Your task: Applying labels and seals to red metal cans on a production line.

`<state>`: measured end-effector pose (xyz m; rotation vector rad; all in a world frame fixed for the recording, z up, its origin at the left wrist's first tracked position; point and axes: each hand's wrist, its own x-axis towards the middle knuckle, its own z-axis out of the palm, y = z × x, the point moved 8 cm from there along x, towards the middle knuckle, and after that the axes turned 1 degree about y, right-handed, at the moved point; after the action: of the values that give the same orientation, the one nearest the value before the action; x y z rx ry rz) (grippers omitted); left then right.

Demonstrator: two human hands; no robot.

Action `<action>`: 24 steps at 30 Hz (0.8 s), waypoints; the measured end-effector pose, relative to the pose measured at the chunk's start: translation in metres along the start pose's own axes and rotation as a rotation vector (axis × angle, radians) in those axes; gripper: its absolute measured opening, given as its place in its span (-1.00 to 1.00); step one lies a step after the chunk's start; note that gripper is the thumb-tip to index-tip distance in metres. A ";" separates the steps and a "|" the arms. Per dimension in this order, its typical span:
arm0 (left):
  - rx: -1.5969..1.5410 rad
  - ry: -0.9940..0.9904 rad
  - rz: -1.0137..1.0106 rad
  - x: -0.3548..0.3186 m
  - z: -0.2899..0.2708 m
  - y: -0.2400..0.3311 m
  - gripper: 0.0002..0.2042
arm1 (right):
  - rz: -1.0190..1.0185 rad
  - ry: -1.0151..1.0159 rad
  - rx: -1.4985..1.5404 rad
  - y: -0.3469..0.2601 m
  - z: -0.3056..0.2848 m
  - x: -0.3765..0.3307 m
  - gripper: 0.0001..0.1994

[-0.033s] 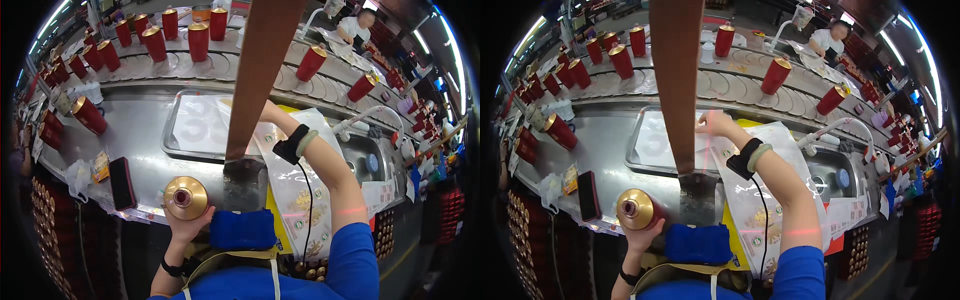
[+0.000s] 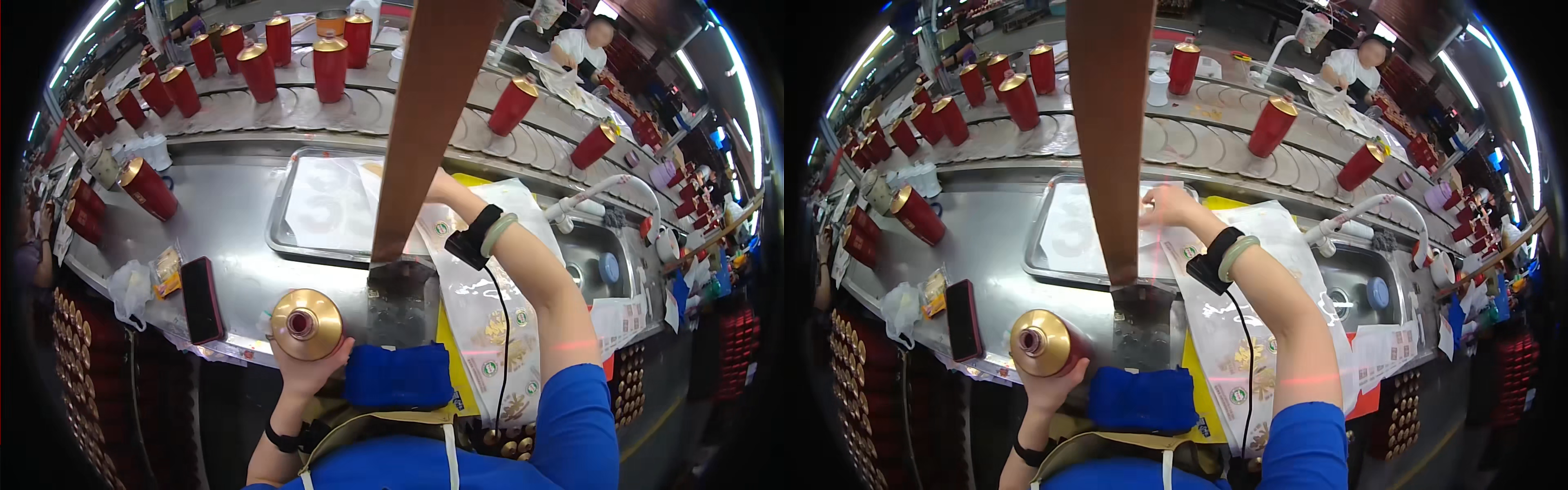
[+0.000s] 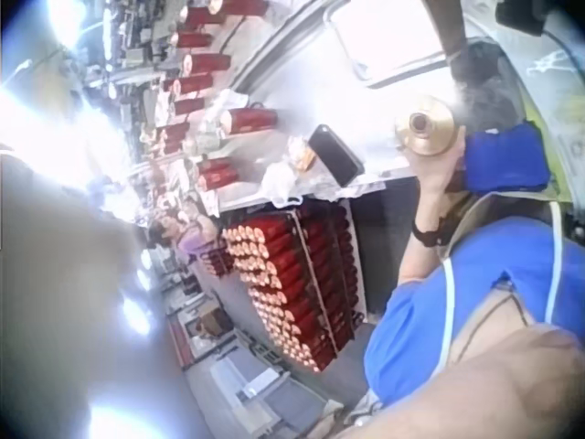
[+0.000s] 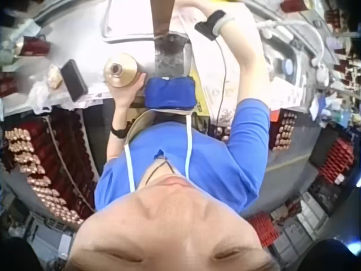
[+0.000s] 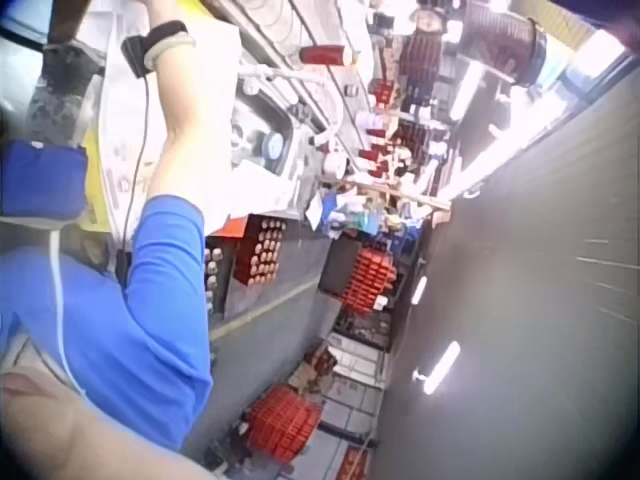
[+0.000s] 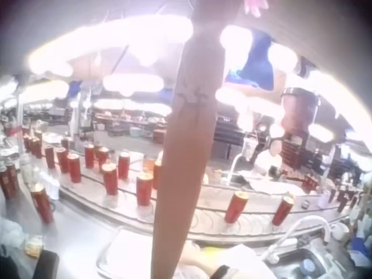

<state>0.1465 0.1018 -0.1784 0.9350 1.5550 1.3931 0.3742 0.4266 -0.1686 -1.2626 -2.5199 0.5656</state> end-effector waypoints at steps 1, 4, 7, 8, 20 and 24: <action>-0.026 -0.026 0.006 0.000 0.002 0.001 -0.07 | -0.106 0.056 0.043 -0.005 0.005 0.003 -0.34; 0.012 -0.032 0.028 0.001 0.003 0.003 -0.08 | -0.064 0.049 -0.059 0.004 0.021 0.008 -0.39; -0.121 -0.049 -0.037 0.001 0.004 -0.004 -0.07 | 0.054 0.109 -0.045 0.006 0.008 0.009 -0.52; -0.110 -0.026 -0.027 0.002 0.001 -0.005 -0.07 | 0.046 0.184 0.089 0.000 -0.005 0.006 -0.56; 0.003 -0.079 0.193 0.009 0.000 0.004 -0.09 | -0.263 0.228 -0.105 -0.093 -0.090 -0.012 -0.74; 0.101 -0.123 0.295 0.005 0.005 0.024 -0.12 | -0.280 0.422 0.176 -0.113 -0.129 -0.042 -0.78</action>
<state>0.1488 0.1109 -0.1552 1.3302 1.4481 1.4359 0.3709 0.3598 -0.0049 -0.8410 -2.1847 0.3951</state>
